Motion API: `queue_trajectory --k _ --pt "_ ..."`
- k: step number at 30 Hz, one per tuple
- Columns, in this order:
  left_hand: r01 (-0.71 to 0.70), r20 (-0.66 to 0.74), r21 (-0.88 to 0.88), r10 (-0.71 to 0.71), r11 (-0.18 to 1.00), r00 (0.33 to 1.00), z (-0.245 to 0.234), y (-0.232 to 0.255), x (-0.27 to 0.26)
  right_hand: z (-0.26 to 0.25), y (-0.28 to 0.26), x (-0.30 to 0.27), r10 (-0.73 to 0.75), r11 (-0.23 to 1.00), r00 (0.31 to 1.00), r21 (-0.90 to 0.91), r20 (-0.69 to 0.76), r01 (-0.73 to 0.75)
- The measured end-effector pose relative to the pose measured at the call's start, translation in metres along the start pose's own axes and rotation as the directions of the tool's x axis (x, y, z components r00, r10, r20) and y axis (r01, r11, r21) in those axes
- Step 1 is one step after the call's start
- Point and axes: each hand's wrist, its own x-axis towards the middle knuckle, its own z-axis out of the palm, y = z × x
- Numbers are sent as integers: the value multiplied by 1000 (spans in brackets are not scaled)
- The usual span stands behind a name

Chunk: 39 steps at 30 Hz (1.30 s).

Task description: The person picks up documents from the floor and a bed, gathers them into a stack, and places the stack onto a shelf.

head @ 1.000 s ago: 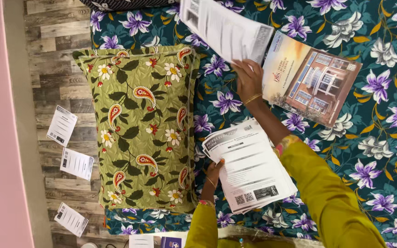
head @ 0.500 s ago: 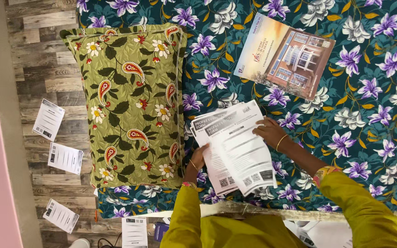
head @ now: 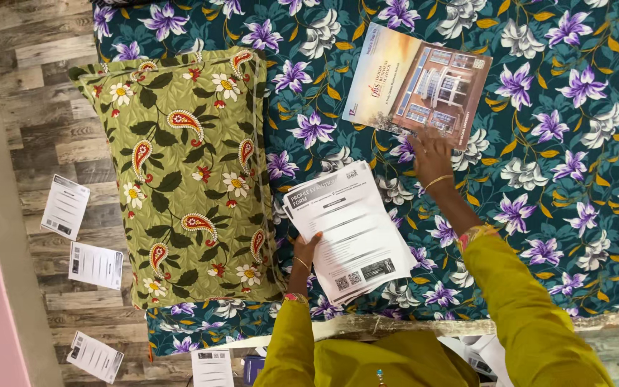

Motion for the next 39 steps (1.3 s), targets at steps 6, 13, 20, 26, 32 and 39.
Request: queue_trajectory --k 6,13,20,26,32,39 --pt "-24 -14 15 24 1000 1000 2 7 -5 22 61 22 66 986 987 -159 143 -43" --pt "18 5 17 -18 1000 1000 1 7 -1 -108 -84 -28 4 971 988 235 153 -40" --pt "-36 16 44 35 998 999 8 -6 -18 -49 -246 -144 -74 896 669 344 740 -281" --pt "4 -6 -135 -5 991 1000 7 -9 -20 23 -264 -170 -93 954 514 225 853 -199" --pt "178 45 -496 -179 850 983 6 -10 -18 10 -275 -164 -206 965 506 259 837 -35" --pt "138 -80 -29 -140 990 987 2 -12 -28 12 -244 -169 -296 846 759 529 580 -74"
